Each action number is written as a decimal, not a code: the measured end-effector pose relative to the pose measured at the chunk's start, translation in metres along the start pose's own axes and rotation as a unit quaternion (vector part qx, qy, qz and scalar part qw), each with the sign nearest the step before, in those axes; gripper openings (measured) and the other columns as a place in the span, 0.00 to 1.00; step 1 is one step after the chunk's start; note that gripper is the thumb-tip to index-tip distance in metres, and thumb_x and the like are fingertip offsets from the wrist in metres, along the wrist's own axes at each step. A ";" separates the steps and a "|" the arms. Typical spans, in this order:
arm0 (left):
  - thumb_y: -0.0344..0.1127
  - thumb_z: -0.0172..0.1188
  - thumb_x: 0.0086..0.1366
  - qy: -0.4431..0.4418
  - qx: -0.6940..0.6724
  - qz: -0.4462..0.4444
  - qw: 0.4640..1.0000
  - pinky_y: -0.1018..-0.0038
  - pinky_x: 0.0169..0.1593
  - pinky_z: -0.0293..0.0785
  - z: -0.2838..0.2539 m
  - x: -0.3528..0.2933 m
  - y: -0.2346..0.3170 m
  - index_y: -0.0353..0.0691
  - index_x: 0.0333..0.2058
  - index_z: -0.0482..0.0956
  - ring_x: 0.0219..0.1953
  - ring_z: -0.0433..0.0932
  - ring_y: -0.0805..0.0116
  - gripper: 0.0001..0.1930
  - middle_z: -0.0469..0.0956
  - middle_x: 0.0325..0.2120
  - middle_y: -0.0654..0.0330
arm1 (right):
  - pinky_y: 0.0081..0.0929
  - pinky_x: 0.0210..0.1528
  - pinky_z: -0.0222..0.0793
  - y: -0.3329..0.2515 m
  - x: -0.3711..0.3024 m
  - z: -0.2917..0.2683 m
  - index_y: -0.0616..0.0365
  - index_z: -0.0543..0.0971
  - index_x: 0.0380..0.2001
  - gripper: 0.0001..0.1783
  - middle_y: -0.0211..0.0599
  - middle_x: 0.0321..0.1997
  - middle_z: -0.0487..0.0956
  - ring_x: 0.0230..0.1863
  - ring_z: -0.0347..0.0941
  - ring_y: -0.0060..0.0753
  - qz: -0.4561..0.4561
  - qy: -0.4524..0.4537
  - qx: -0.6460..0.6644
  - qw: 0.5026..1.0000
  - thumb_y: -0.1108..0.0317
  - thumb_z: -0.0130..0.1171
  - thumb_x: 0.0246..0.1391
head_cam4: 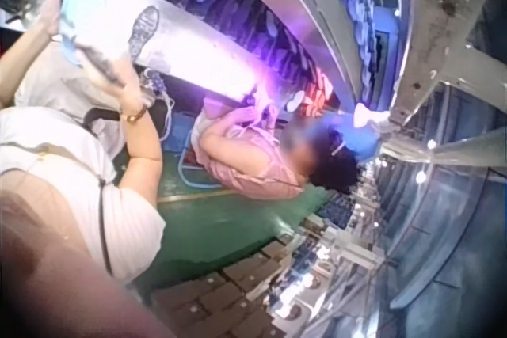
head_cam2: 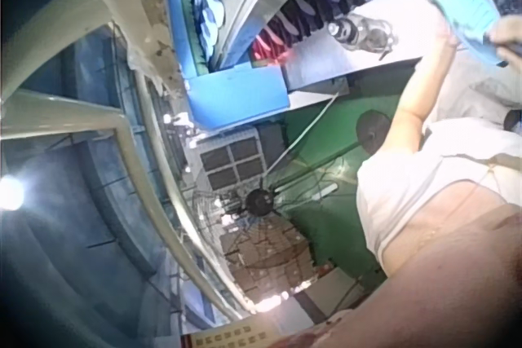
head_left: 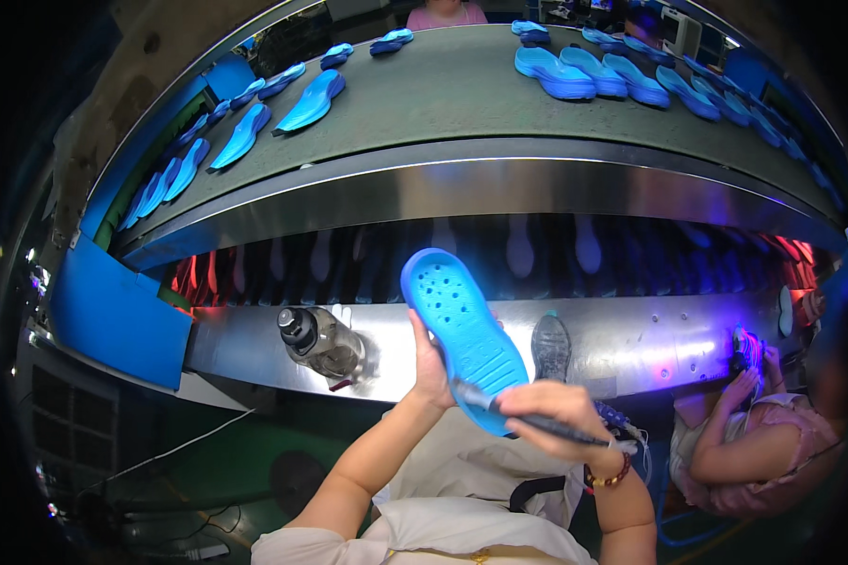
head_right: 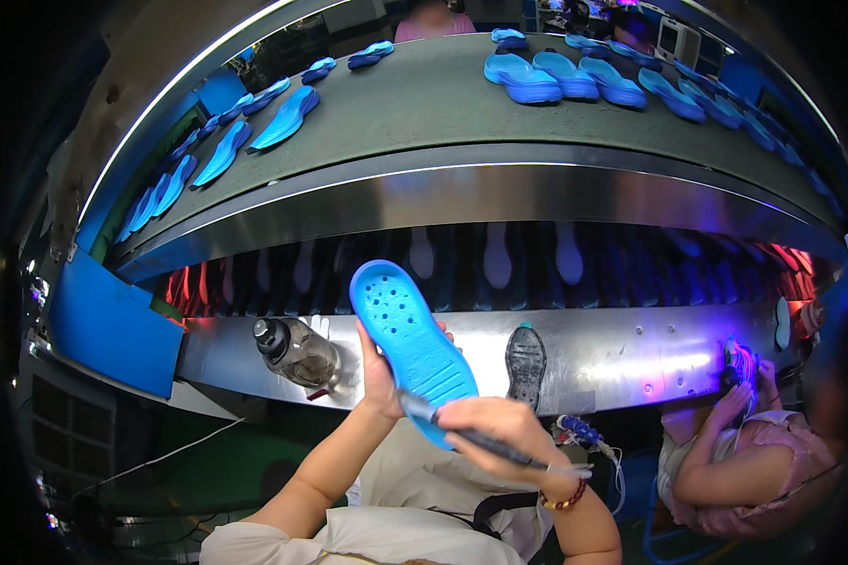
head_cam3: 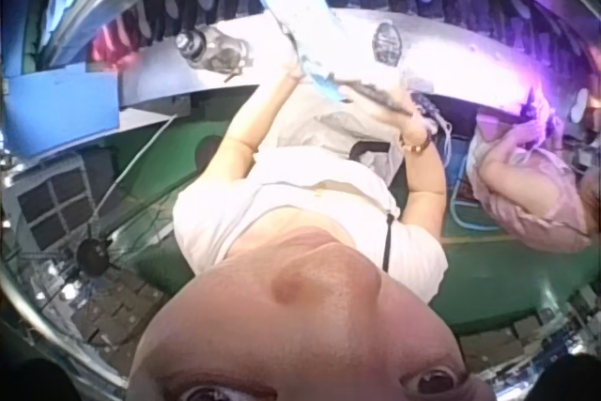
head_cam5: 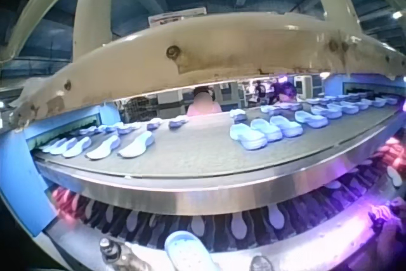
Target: The person repeatedly retrieves shoe soles from a conveyor belt and applies liquid coating to them using a brush applicator.
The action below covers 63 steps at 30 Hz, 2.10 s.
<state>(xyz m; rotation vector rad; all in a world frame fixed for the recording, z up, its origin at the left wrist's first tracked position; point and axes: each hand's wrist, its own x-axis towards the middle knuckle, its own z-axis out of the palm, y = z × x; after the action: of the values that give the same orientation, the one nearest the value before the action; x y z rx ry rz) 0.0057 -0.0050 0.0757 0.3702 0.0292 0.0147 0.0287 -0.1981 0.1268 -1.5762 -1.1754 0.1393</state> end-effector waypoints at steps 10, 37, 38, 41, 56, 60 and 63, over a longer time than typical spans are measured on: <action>0.74 0.30 0.52 0.018 0.017 -0.007 1.000 0.55 0.51 0.66 -0.002 0.002 0.009 0.38 0.50 0.63 0.46 0.70 0.53 0.44 0.70 0.43 0.50 | 0.27 0.46 0.69 -0.007 -0.013 0.000 0.62 0.79 0.30 0.12 0.42 0.35 0.79 0.40 0.76 0.37 0.028 -0.044 0.037 0.998 0.81 0.62 0.36; 0.56 0.33 0.63 0.002 0.086 0.044 0.995 0.57 0.51 0.65 0.035 0.004 -0.009 0.31 0.54 0.58 0.46 0.71 0.50 0.33 0.67 0.48 0.44 | 0.25 0.43 0.70 0.001 -0.011 0.007 0.67 0.77 0.32 0.11 0.47 0.36 0.78 0.38 0.76 0.35 0.081 0.159 0.105 0.978 0.82 0.58 0.40; 0.56 0.33 0.63 -0.020 0.057 0.027 0.998 0.56 0.51 0.65 0.033 0.005 -0.008 0.31 0.54 0.58 0.47 0.71 0.50 0.33 0.67 0.48 0.45 | 0.26 0.43 0.70 -0.006 -0.009 0.005 0.66 0.77 0.31 0.11 0.47 0.36 0.78 0.38 0.76 0.37 0.063 0.103 0.085 0.989 0.82 0.59 0.38; 0.55 0.34 0.63 -0.039 0.018 -0.006 0.999 0.56 0.52 0.65 0.037 0.003 -0.004 0.32 0.54 0.58 0.47 0.70 0.50 0.32 0.67 0.48 0.45 | 0.27 0.43 0.70 -0.002 -0.007 -0.008 0.66 0.78 0.31 0.12 0.48 0.35 0.78 0.38 0.76 0.38 0.013 0.067 0.184 0.981 0.82 0.60 0.37; 0.50 0.41 0.62 0.003 0.061 -0.213 0.975 0.53 0.50 0.66 0.030 0.011 0.020 0.33 0.51 0.65 0.45 0.72 0.49 0.27 0.69 0.47 0.44 | 0.26 0.39 0.70 -0.018 -0.003 -0.025 0.60 0.78 0.31 0.12 0.39 0.35 0.79 0.36 0.76 0.37 -0.023 -0.099 -0.003 0.995 0.78 0.62 0.37; 0.43 0.54 0.58 0.029 0.194 -0.325 0.925 0.71 0.45 0.72 0.042 0.003 0.021 0.30 0.46 0.69 0.38 0.75 0.64 0.23 0.74 0.39 0.50 | 0.23 0.37 0.71 -0.009 -0.009 -0.032 0.57 0.78 0.32 0.13 0.38 0.36 0.79 0.35 0.76 0.35 0.017 -0.141 -0.029 0.989 0.77 0.60 0.38; 0.46 0.52 0.59 0.043 0.274 -0.354 0.893 0.72 0.40 0.73 0.050 -0.007 0.028 0.30 0.47 0.68 0.38 0.75 0.66 0.25 0.73 0.40 0.49 | 0.22 0.36 0.72 -0.013 -0.008 -0.038 0.57 0.78 0.32 0.11 0.37 0.37 0.79 0.36 0.77 0.34 0.018 -0.231 -0.039 0.972 0.76 0.60 0.40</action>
<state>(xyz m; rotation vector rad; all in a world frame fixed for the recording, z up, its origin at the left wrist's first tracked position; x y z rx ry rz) 0.0000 0.0032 0.1329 0.9090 0.2588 -0.7155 0.0401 -0.2311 0.1480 -1.6857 -1.5237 0.5113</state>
